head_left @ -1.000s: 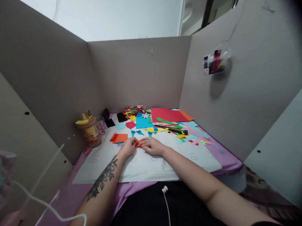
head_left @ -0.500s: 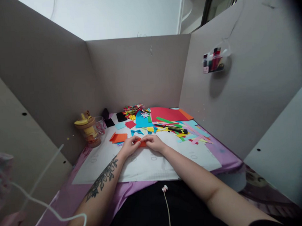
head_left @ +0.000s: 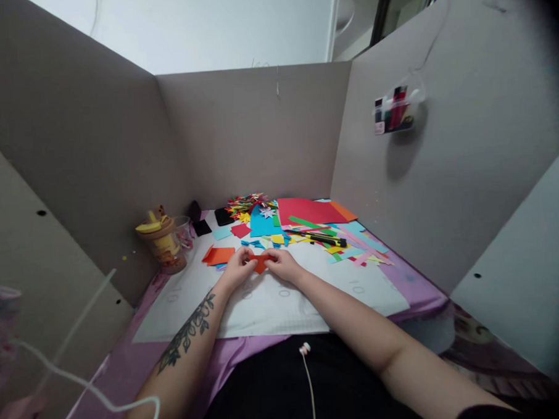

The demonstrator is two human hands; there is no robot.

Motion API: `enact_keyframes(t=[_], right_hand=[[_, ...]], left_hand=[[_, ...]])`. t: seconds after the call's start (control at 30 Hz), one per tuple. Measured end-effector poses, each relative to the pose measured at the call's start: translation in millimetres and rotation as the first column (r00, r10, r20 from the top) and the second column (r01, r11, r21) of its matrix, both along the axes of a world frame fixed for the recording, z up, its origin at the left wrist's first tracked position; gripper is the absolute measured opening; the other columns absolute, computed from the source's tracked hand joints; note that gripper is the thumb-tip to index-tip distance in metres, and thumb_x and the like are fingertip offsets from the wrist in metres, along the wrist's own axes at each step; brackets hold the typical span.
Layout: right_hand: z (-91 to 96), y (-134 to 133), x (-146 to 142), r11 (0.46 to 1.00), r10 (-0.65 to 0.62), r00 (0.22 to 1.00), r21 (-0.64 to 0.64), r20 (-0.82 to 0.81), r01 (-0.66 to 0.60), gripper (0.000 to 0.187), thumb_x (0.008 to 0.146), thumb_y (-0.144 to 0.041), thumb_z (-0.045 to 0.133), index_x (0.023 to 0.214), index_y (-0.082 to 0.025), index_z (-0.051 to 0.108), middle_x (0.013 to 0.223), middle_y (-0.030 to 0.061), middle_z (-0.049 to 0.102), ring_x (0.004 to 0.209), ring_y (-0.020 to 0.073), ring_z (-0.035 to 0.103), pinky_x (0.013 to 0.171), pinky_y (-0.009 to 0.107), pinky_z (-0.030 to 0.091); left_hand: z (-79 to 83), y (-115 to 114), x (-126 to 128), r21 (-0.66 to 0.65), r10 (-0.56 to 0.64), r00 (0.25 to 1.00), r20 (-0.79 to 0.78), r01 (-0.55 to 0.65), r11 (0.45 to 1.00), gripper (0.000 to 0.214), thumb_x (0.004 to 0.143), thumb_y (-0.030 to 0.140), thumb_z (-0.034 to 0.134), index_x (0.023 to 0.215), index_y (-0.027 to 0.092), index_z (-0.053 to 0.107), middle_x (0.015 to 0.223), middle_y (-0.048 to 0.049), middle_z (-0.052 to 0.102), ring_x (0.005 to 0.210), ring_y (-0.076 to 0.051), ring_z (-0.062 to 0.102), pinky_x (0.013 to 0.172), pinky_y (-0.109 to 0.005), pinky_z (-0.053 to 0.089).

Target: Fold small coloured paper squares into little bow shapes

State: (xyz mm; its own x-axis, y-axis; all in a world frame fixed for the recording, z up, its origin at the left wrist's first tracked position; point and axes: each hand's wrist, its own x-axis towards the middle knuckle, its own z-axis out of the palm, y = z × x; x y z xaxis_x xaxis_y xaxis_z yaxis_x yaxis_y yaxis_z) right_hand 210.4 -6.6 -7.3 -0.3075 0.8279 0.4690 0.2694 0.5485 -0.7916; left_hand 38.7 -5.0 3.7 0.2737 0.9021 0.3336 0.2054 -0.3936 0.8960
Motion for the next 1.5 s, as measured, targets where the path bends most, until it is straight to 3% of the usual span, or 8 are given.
enact_keyframes(t=[0.27, 0.4, 0.53, 0.87, 1.17, 1.3, 1.4, 1.5], right_hand=[[-0.2, 3, 3, 0.994, -0.112, 0.994, 0.014, 0.013, 0.112, 0.027, 0.076, -0.020, 0.049, 0.100, -0.017, 0.059, 0.078, 0.0001, 0.061, 0.063, 0.0119, 0.052, 0.062, 0.024, 0.042], [2.6, 2, 5, 0.948, -0.236, 0.971, 0.227, 0.028, 0.224, 0.024, 0.080, -0.023, 0.048, 0.102, -0.017, 0.056, 0.082, 0.0037, 0.059, 0.076, 0.0164, 0.053, 0.073, 0.030, 0.043], [8.1, -7, 0, 0.859, -0.264, 0.927, 0.502, 0.265, 0.101, 0.029, 0.076, -0.026, 0.059, 0.103, -0.018, 0.057, 0.104, 0.0095, 0.057, 0.100, 0.0237, 0.046, 0.090, 0.040, 0.035], [5.7, -5, -3, 0.805, -0.381, 0.802, 0.591, 0.459, 0.044, 0.016, 0.087, -0.027, 0.049, 0.092, -0.019, 0.062, 0.091, 0.0086, 0.059, 0.087, 0.0205, 0.047, 0.077, 0.034, 0.034], [-5.9, 10, 0, 0.908, -0.164, 0.834, 0.412, 0.526, -0.081, 0.010, 0.080, -0.012, 0.056, 0.072, -0.016, 0.061, 0.074, 0.0040, 0.060, 0.075, 0.0154, 0.050, 0.072, 0.027, 0.037], [-8.2, 13, 4, 0.953, -0.037, 0.896, 0.287, 0.443, -0.102, 0.011, 0.076, -0.007, 0.058, 0.073, -0.017, 0.063, 0.074, 0.0023, 0.063, 0.076, 0.0142, 0.054, 0.076, 0.026, 0.040], [-7.1, 14, 8, 0.970, 0.038, 0.926, 0.209, 0.375, -0.124, 0.011, 0.074, -0.007, 0.060, 0.071, -0.017, 0.064, 0.073, 0.0011, 0.065, 0.076, 0.0136, 0.056, 0.076, 0.026, 0.041], [-6.9, 17, 13, 0.977, 0.078, 0.932, 0.160, 0.355, -0.142, 0.012, 0.070, -0.005, 0.062, 0.069, -0.016, 0.064, 0.072, 0.0006, 0.064, 0.075, 0.0133, 0.056, 0.075, 0.025, 0.041]], left_hand=[[3.8, -1, -1, 0.007, -0.027, 0.999, -0.021, 0.027, 1.000, 0.012, 0.069, 0.024, 0.058, 0.074, 0.015, 0.052, 0.065, 0.0030, 0.053, 0.057, -0.008, 0.049, 0.054, -0.018, 0.037], [-0.5, 1, 0, -0.073, 0.016, 1.000, 0.020, -0.014, 0.997, 0.015, 0.066, 0.019, 0.058, 0.076, 0.016, 0.048, 0.058, 0.0053, 0.052, 0.050, -0.007, 0.049, 0.048, -0.017, 0.035], [-7.6, 6, -2, -0.210, 0.058, 0.990, 0.131, -0.030, 0.977, 0.024, 0.067, 0.020, 0.058, 0.087, 0.017, 0.045, 0.051, 0.0075, 0.052, 0.043, -0.007, 0.049, 0.045, -0.016, 0.036], [-5.1, 5, -1, -0.338, 0.061, 0.966, 0.251, 0.028, 0.941, 0.034, 0.065, 0.017, 0.063, 0.092, 0.018, 0.043, 0.065, 0.0009, 0.061, 0.062, -0.014, 0.064, 0.056, -0.022, 0.049], [-16.2, 14, -11, 0.054, 0.235, 0.970, -0.063, -0.232, 0.971, 0.032, 0.064, 0.010, 0.057, 0.095, 0.016, 0.055, 0.103, -0.0075, 0.060, 0.078, -0.015, 0.062, 0.065, -0.026, 0.051], [-11.4, 8, -12, 0.353, 0.192, 0.913, -0.359, -0.058, 0.934, 0.028, 0.067, 0.002, 0.047, 0.081, 0.017, 0.066, 0.103, -0.0073, 0.063, 0.093, -0.018, 0.059, 0.085, -0.034, 0.047], [-8.8, 1, -12, 0.386, 0.103, 0.850, -0.517, 0.123, 0.914, 0.038, 0.066, -0.002, 0.043, 0.080, 0.019, 0.070, 0.093, -0.0049, 0.069, 0.091, -0.017, 0.060, 0.088, -0.033, 0.045], [-7.9, -5, -14, 0.358, 0.073, 0.825, -0.561, 0.162, 0.919, 0.041, 0.067, -0.002, 0.043, 0.086, 0.020, 0.071, 0.091, -0.0043, 0.070, 0.088, -0.017, 0.061, 0.086, -0.031, 0.046]])
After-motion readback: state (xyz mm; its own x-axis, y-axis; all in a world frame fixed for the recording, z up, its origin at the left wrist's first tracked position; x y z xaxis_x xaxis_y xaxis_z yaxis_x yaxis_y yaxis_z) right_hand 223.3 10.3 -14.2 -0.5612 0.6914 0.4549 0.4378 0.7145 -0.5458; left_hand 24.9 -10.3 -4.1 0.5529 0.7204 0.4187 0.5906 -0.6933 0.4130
